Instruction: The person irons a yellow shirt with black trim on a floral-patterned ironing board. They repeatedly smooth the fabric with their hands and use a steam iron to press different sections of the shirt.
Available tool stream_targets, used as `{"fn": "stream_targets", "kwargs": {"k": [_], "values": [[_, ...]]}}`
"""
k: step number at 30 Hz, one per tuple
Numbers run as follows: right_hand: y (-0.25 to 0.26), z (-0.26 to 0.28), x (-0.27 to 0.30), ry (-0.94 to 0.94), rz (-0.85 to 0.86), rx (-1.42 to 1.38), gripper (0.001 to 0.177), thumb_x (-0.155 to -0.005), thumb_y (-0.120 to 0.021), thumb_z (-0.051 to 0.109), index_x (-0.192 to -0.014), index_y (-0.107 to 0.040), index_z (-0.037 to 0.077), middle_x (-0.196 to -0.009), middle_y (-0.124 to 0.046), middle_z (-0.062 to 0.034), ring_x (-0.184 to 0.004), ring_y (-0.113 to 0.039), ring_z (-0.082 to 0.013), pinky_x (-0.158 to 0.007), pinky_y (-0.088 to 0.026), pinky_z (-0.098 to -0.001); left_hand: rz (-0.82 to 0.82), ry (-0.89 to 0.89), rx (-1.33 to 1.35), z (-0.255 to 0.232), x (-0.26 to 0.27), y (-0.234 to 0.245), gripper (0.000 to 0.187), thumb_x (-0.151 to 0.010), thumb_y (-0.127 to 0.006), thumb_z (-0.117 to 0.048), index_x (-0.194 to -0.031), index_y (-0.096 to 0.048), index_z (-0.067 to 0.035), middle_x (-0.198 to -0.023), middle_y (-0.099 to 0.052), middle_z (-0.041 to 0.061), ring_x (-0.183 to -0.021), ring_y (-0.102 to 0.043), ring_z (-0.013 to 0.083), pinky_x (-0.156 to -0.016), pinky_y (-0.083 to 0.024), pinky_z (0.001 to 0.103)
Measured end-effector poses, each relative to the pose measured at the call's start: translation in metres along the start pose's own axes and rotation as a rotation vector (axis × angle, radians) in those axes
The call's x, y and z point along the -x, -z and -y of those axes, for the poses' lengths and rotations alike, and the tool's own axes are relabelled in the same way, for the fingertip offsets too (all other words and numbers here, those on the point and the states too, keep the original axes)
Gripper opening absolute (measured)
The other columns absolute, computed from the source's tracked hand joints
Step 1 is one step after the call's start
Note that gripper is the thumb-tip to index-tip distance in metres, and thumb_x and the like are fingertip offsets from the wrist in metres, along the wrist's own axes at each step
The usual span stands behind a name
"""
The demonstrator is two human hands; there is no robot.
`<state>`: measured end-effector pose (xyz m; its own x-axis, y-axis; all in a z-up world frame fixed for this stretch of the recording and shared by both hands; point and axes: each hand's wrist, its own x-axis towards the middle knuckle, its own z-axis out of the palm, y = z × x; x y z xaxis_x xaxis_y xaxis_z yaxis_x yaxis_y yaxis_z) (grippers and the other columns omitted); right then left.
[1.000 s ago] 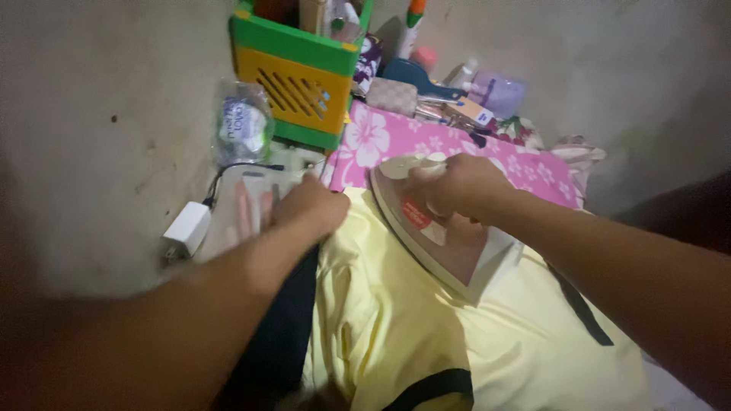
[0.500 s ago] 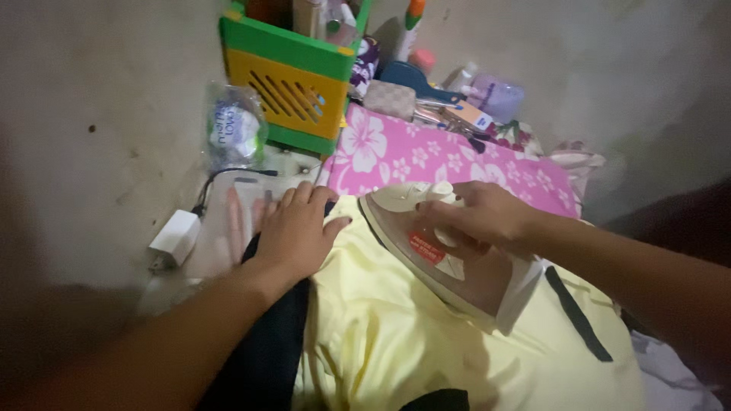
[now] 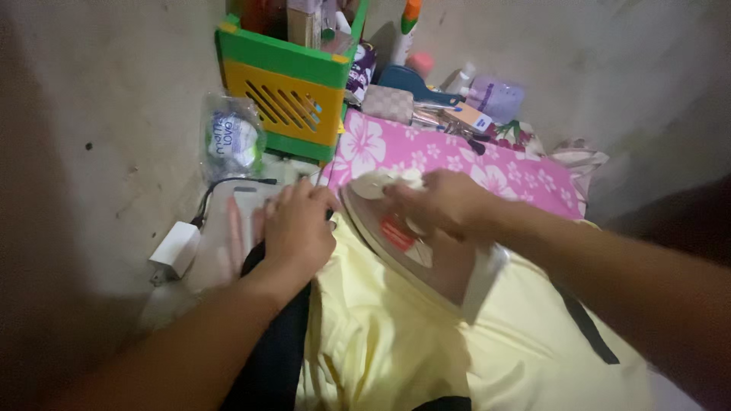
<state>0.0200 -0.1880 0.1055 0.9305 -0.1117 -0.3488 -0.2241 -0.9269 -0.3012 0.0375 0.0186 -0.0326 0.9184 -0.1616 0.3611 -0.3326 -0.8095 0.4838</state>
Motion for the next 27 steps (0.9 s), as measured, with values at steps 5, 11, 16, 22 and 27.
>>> {"fn": "stream_targets", "kwargs": {"k": [5, 11, 16, 22, 27], "values": [[-0.008, -0.024, 0.021, -0.064, -0.149, 0.049, 0.077, -0.088, -0.056, 0.072, -0.098, -0.077, -0.001, -0.076, -0.078, -0.0202, -0.063, -0.071, -0.024, -0.061, -0.053, -0.0354, -0.03, -0.237, 0.032, -0.004, 0.007, -0.001, 0.039, -0.074, -0.06, 0.003, -0.103, -0.077, -0.017, -0.104, -0.066, 0.004, -0.111, -0.057, 0.0288, -0.092, -0.041, 0.047], [-0.005, -0.006, -0.007, -0.232, -0.119, -0.057, 0.079, -0.096, -0.05, 0.067, -0.101, -0.081, -0.006, -0.084, -0.076, -0.0226, -0.067, -0.072, -0.0295, -0.057, -0.055, -0.0392, 0.049, -0.225, -0.01, -0.001, 0.007, -0.003, 0.038, -0.075, -0.063, 0.0, -0.105, -0.078, -0.017, -0.105, -0.068, 0.004, -0.111, -0.06, 0.0269, -0.09, -0.043, 0.048], [-0.002, -0.008, -0.003, -0.187, -0.094, 0.009, 0.04, -0.093, -0.061, 0.05, -0.121, -0.069, 0.022, -0.082, -0.073, -0.0152, -0.06, -0.067, -0.0232, -0.051, -0.055, -0.0387, 0.105, -0.159, -0.04, -0.006, 0.002, 0.003, 0.038, -0.075, -0.064, -0.001, -0.103, -0.079, -0.021, -0.107, -0.069, 0.003, -0.113, -0.06, 0.026, -0.092, -0.043, 0.049], [-0.004, -0.024, 0.035, -0.337, -0.114, -0.102, 0.069, -0.096, -0.06, 0.063, -0.092, -0.077, -0.004, -0.073, -0.07, -0.0165, -0.054, -0.06, -0.0226, -0.051, -0.05, -0.0401, 0.16, -0.101, -0.081, -0.015, 0.001, 0.009, 0.039, -0.074, -0.062, -0.001, -0.104, -0.078, -0.021, -0.108, -0.068, 0.003, -0.115, -0.06, 0.0252, -0.094, -0.041, 0.051], [-0.001, -0.009, 0.028, -0.339, -0.176, -0.143, 0.071, -0.094, -0.059, 0.065, -0.083, -0.077, -0.002, -0.066, -0.067, -0.0152, -0.052, -0.057, -0.0226, -0.051, -0.047, -0.0412, 0.154, -0.165, -0.178, -0.03, -0.01, -0.009, 0.024, -0.086, -0.061, -0.017, -0.104, -0.075, -0.012, -0.116, -0.066, 0.01, -0.123, -0.056, 0.0293, -0.109, -0.038, 0.048]]}}
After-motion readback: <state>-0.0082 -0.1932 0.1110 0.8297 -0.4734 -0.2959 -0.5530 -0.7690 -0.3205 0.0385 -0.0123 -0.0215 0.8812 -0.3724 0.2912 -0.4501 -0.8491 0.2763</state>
